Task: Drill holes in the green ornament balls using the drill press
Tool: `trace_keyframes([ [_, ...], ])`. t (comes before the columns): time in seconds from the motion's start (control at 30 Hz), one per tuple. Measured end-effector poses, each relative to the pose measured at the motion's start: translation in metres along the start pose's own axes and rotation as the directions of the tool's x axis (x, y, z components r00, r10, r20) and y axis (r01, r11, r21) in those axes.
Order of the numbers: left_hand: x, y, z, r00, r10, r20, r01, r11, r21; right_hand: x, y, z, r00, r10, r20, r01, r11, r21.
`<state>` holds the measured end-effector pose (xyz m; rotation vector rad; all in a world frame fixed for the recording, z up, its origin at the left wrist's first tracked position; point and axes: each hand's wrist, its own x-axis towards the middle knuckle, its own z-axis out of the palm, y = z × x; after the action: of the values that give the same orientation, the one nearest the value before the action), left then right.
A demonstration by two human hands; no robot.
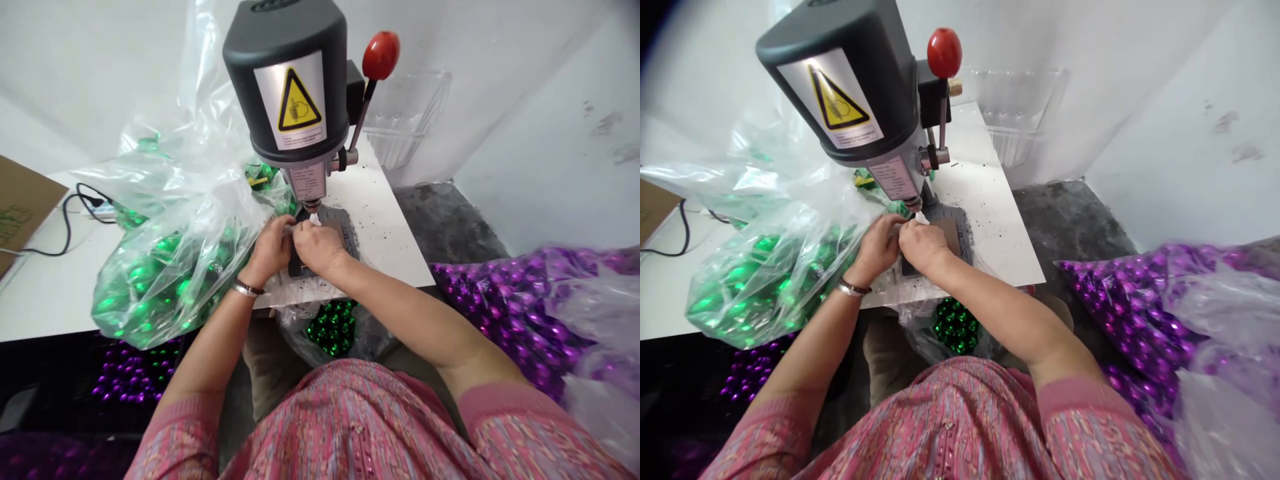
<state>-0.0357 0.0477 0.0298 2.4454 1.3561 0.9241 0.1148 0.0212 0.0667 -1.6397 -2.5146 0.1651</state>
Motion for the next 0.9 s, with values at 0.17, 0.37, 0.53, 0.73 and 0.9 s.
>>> trace_keyframes([
  [0.17, -0.019, -0.002, 0.027, 0.963, 0.004, -0.268, -0.02, 0.998, -0.056, -0.01, -0.006, 0.001, 0.996, 0.075, -0.039, -0.074, 0.997, 0.037],
  [0.37, -0.008, -0.006, 0.037, 0.963, 0.136, -0.233, -0.121, 0.99, 0.077, -0.054, 0.021, 0.048, 0.941, 0.158, -0.299, 0.009, 0.871, 0.49],
  [0.53, 0.001, 0.013, 0.046, 0.992, 0.021, -0.122, 0.011, 0.967, 0.256, -0.026, 0.054, 0.058, 0.917, 0.29, -0.274, -0.047, 0.761, 0.647],
  [0.73, 0.021, 0.013, 0.042, 0.966, -0.245, 0.083, 0.228, 0.958, 0.175, 0.002, 0.073, 0.053, 0.975, 0.107, -0.196, 0.076, 0.666, 0.742],
  [0.9, 0.039, -0.011, 0.026, 0.937, -0.105, 0.334, 0.135, 0.988, -0.07, -0.001, 0.065, 0.057, 0.976, 0.108, -0.188, 0.077, 0.637, 0.767],
])
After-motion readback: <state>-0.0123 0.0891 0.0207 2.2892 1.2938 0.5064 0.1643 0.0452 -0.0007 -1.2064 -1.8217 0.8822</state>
